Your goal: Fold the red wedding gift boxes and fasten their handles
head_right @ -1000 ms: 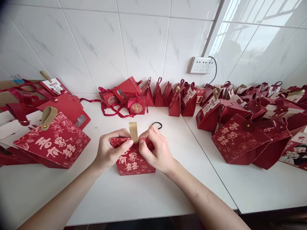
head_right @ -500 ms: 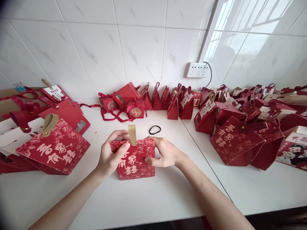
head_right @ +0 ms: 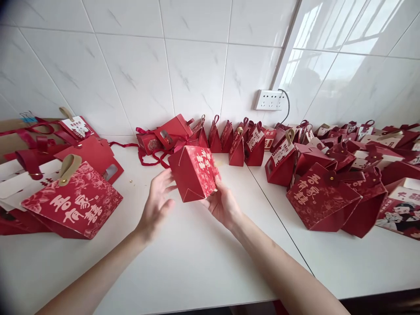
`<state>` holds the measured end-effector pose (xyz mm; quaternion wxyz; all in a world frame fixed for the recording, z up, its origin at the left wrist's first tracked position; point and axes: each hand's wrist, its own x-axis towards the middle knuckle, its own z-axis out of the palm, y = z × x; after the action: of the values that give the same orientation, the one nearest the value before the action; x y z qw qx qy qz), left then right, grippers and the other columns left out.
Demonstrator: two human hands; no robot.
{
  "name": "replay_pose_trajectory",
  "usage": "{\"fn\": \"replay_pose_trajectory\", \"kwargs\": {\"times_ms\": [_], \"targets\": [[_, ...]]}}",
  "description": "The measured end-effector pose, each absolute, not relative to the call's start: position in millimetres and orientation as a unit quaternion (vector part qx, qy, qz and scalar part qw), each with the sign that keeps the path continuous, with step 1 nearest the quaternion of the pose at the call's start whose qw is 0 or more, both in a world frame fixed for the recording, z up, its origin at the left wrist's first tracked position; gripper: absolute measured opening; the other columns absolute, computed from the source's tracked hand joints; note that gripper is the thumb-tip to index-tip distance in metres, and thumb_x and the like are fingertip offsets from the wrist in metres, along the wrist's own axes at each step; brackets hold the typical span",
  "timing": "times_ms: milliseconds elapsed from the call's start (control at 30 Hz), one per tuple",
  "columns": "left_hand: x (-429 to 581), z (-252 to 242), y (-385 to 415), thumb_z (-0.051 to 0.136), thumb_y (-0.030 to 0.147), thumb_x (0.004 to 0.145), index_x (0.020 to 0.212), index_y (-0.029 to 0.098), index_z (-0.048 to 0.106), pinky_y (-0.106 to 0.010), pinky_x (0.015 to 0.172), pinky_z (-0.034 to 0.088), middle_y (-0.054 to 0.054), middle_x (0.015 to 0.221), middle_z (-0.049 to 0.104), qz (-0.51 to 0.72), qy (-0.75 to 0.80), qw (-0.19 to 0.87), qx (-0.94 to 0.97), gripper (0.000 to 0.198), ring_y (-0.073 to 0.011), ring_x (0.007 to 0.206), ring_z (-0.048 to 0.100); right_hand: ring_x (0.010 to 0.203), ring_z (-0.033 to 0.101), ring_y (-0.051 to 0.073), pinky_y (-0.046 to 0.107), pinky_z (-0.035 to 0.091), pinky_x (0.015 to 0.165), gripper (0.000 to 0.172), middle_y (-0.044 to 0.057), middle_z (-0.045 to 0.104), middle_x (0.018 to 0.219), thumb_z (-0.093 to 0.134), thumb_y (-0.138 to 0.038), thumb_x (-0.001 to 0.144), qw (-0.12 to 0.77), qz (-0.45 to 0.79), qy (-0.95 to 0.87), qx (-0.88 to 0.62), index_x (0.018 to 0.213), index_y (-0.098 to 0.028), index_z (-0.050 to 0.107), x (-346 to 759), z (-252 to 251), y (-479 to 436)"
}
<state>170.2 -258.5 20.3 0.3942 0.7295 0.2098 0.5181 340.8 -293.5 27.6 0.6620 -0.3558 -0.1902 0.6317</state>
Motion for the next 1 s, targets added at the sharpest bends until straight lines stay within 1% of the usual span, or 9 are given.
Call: {"fn": "replay_pose_trajectory", "kwargs": {"times_ms": [133,300,400,600,667,733,833,900,1000], "targets": [[170.4,13.1,-265.6,0.056,0.044,0.088,0.146,0.029,0.015,-0.047,0.102,0.043,-0.015,0.145,0.033,0.461,0.149,0.28,0.829,0.073,-0.0296,0.131,0.04,0.067,0.068,0.01,0.02,0.059,0.065,0.019,0.002,0.07,0.078,0.044,-0.01,0.088,0.631,0.693,-0.164,-0.308,0.095,-0.015,0.061,332.5,22.9,-299.1],[169.3,9.6,-263.3,0.054,0.048,0.088,0.148,0.026,0.007,-0.048,0.099,0.046,-0.019,0.139,0.039,0.485,0.128,0.247,0.829,0.079,-0.0306,0.126,0.046,0.06,0.064,0.01,0.018,0.055,0.055,0.016,0.001,0.068,0.072,0.049,-0.011,0.082,0.629,0.697,-0.203,-0.279,0.089,-0.016,0.062,334.0,13.4,-297.9],[169.0,10.9,-262.4,0.059,0.055,0.083,0.145,0.024,0.015,-0.047,0.097,0.048,-0.018,0.134,0.046,0.495,0.132,0.249,0.822,0.083,-0.032,0.123,0.049,0.063,0.063,0.012,0.022,0.055,0.057,0.018,-0.002,0.067,0.077,0.054,-0.011,0.075,0.674,0.655,-0.238,-0.244,0.089,-0.021,0.061,337.1,15.3,-296.9],[170.5,9.1,-265.7,0.069,0.028,0.076,0.144,0.023,0.018,-0.042,0.093,0.05,-0.015,0.13,0.051,0.493,0.16,0.15,0.842,0.085,-0.0284,0.116,0.054,0.069,0.061,0.013,0.026,0.053,0.066,0.028,-0.005,0.064,0.077,0.06,-0.01,0.069,0.698,0.613,-0.278,-0.245,0.091,-0.027,0.06,343.4,22.0,-296.1],[171.2,12.0,-266.3,0.071,0.028,0.071,0.14,0.022,0.029,-0.04,0.09,0.051,-0.014,0.123,0.053,0.519,0.172,0.156,0.823,0.081,-0.0279,0.112,0.055,0.071,0.062,0.014,0.026,0.053,0.065,0.027,-0.005,0.065,0.08,0.064,-0.017,0.07,0.698,0.602,-0.292,-0.256,0.095,-0.027,0.061,344.5,21.1,-295.4],[171.7,19.6,-265.3,0.071,0.034,0.069,0.125,0.021,0.045,-0.038,0.087,0.052,-0.011,0.115,0.054,0.551,0.23,0.236,0.767,0.064,-0.0267,0.107,0.057,0.075,0.064,0.015,0.027,0.054,0.065,0.026,-0.002,0.068,0.086,0.068,-0.029,0.073,0.695,0.587,-0.307,-0.279,0.098,-0.025,0.061,344.6,20.0,-295.2],[171.5,36.2,-259.8,0.058,0.046,0.078,0.104,0.02,0.055,-0.032,0.076,0.054,-0.007,0.103,0.058,0.514,0.334,0.495,0.616,0.036,-0.0213,0.092,0.06,0.064,0.066,0.018,0.029,0.056,0.057,0.035,0.002,0.07,0.077,0.069,-0.049,0.073,0.687,0.528,-0.358,-0.347,0.089,-0.019,0.061,343.5,19.6,-296.7],[170.8,45.6,-255.0,0.049,0.05,0.083,0.099,0.019,0.056,-0.027,0.063,0.053,-0.005,0.09,0.06,0.427,0.373,0.651,0.505,0.036,-0.0168,0.076,0.061,0.044,0.06,0.017,0.029,0.053,0.045,0.042,0.001,0.065,0.056,0.065,-0.058,0.074,0.665,0.494,-0.384,-0.409,0.081,-0.018,0.058,342.6,20.2,-298.3],[170.3,52.6,-250.8,0.048,0.054,0.083,0.097,0.017,0.058,-0.022,0.049,0.049,-0.002,0.074,0.057,0.32,0.407,0.756,0.401,0.04,-0.0118,0.056,0.055,0.028,0.051,0.016,0.028,0.049,0.035,0.049,-0.002,0.053,0.037,0.054,-0.067,0.078,0.621,0.499,-0.363,-0.483,0.074,-0.018,0.054,342.8,21.8,-299.4]]}}
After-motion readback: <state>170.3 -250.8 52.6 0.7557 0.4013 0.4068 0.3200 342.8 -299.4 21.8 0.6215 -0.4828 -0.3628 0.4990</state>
